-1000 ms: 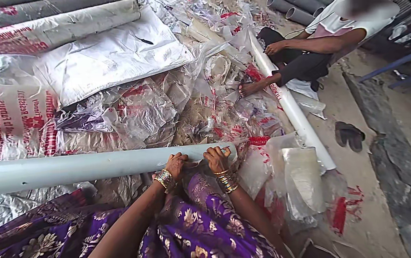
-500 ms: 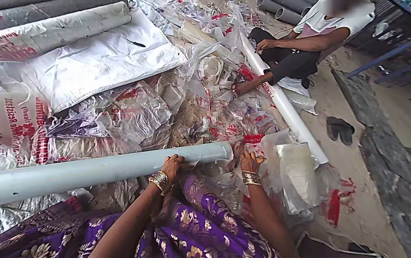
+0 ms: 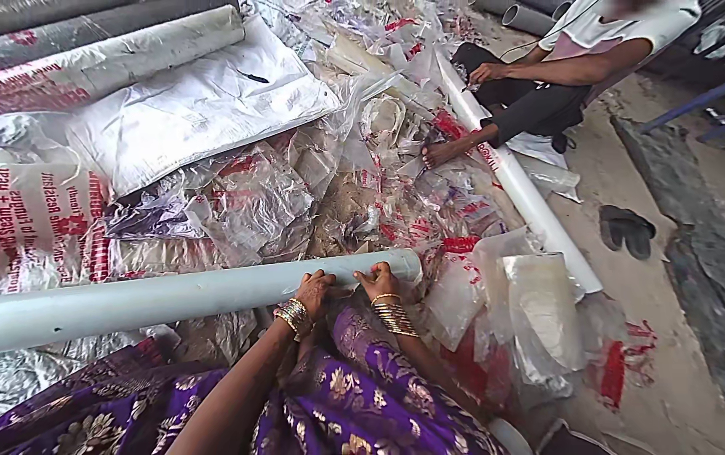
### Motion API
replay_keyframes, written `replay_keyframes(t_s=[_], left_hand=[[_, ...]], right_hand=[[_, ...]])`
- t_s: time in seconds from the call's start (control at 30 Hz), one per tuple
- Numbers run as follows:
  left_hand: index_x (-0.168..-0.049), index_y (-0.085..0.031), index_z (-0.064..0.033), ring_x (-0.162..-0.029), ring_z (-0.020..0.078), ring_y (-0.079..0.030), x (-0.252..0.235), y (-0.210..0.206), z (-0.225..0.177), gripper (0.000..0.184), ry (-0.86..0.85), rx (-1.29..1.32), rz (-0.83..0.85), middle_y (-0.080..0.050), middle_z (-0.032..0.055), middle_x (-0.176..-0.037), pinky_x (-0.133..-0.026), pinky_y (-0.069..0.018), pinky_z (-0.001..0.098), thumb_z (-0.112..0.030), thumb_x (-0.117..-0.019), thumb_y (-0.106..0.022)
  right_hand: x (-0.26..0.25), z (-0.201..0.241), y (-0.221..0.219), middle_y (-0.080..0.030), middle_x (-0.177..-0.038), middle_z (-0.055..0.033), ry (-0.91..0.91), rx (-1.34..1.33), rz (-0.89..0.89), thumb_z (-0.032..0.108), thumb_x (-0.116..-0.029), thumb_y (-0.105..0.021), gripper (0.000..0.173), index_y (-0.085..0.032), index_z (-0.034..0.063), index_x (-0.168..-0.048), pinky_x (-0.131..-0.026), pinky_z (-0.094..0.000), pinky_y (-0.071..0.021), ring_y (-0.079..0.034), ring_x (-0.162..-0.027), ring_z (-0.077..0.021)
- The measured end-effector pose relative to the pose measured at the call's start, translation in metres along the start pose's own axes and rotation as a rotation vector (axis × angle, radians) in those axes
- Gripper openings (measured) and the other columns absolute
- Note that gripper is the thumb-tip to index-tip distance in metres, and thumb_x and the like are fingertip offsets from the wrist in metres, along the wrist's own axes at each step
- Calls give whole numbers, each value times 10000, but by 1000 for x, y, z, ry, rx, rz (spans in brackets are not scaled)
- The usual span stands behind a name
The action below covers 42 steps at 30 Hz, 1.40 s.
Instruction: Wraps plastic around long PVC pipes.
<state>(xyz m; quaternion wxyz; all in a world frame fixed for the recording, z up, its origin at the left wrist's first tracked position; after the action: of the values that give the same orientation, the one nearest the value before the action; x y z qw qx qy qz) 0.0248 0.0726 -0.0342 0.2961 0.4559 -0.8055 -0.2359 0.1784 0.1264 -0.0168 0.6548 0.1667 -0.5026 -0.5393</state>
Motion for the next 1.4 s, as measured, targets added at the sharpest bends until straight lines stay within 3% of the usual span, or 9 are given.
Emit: replay_keyframes(t_s=[0.1,0.3,0.47,0.6,0.7,0.8,1.0,1.17,1.4], left_hand=[[-1280,-746,-256,-1150,442,-573,0,-1,0,419,-15,-4,9,-677,221,-1167,-946,-389,624,-41,-993,-529],[-1314,-724,-254,-1184,442,-559,0,-2,2,428,-20,-8,45,-671,220,-1200,-970,-382,625,-45,-999,-524],[-1313,-726,-239,-1202,443,-555,1,0,0,436,-22,19,56,-668,221,-1228,-982,-377,632,-25,-983,-537],[-1319,-721,-218,-1218,450,-542,2,-1,1,438,-35,30,79,-659,224,-1242,-982,-373,637,-11,-969,-557],[-1318,-720,-222,-1228,447,-538,2,-3,2,428,-42,19,99,-659,217,-1246,-987,-374,639,-26,-971,-564],[-1305,-726,-201,-1239,450,-529,2,-1,1,405,-31,12,114,-652,221,-1259,-998,-366,639,-28,-973,-573],[-1290,-730,-187,-1259,430,-517,3,-1,-2,377,-10,-27,140,-647,202,-1272,-1014,-362,624,-48,-986,-556],[-1289,-730,-181,-1265,424,-514,3,3,-2,363,0,-26,157,-644,197,-1285,-1018,-362,615,-61,-989,-564],[-1289,-731,-178,-1253,434,-521,3,-1,-1,361,-8,-7,140,-650,207,-1262,-1006,-365,625,-58,-990,-568]], right_hand=[[0,1,0,-710,-1164,-204,-56,191,60,450,-967,-701,497,-707,-13,-1145,-995,-532,-484,-658,-1147,-343],[-4,17,2,-675,-1263,-223,-83,335,187,290,-1032,-604,353,-699,-22,-1168,-1049,-533,-449,-620,-1234,-346],[-3,8,-4,-689,-1182,-248,-36,306,148,229,-1060,-518,334,-691,-54,-1099,-998,-546,-466,-643,-1172,-370],[6,-26,-22,-668,-938,-243,-44,-134,-76,107,-1055,-521,286,-686,-118,-991,-883,-470,-471,-620,-908,-308],[17,-44,-35,-547,-711,-67,-41,-515,-191,73,-1039,-517,272,-651,-112,-890,-678,-260,-441,-484,-650,-89],[27,-38,-26,-548,-705,-18,-97,-547,-122,103,-1063,-545,243,-658,-91,-972,-585,-197,-405,-463,-586,-30],[2,-10,25,-696,-999,-250,-13,77,-97,407,-1058,-570,508,-701,-83,-1021,-915,-546,-480,-661,-966,-360],[-21,16,14,-635,-1311,-282,-59,442,220,393,-1050,-588,503,-663,-80,-1203,-1078,-547,-433,-592,-1274,-396],[-9,-39,11,-636,-875,-182,-56,-59,49,162,-1025,-615,280,-652,-89,-905,-812,-436,-460,-574,-818,-236]])
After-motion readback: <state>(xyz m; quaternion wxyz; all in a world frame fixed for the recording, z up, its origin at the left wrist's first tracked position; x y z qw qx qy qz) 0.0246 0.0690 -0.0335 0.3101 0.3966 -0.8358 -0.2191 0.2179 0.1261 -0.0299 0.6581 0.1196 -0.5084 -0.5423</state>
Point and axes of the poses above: each hand's wrist, its own x-axis away from the middle knuckle, its own y-axis out of the back of the hand, z = x × y, the point moved 7 cm from there along -x, towards the middle knuckle
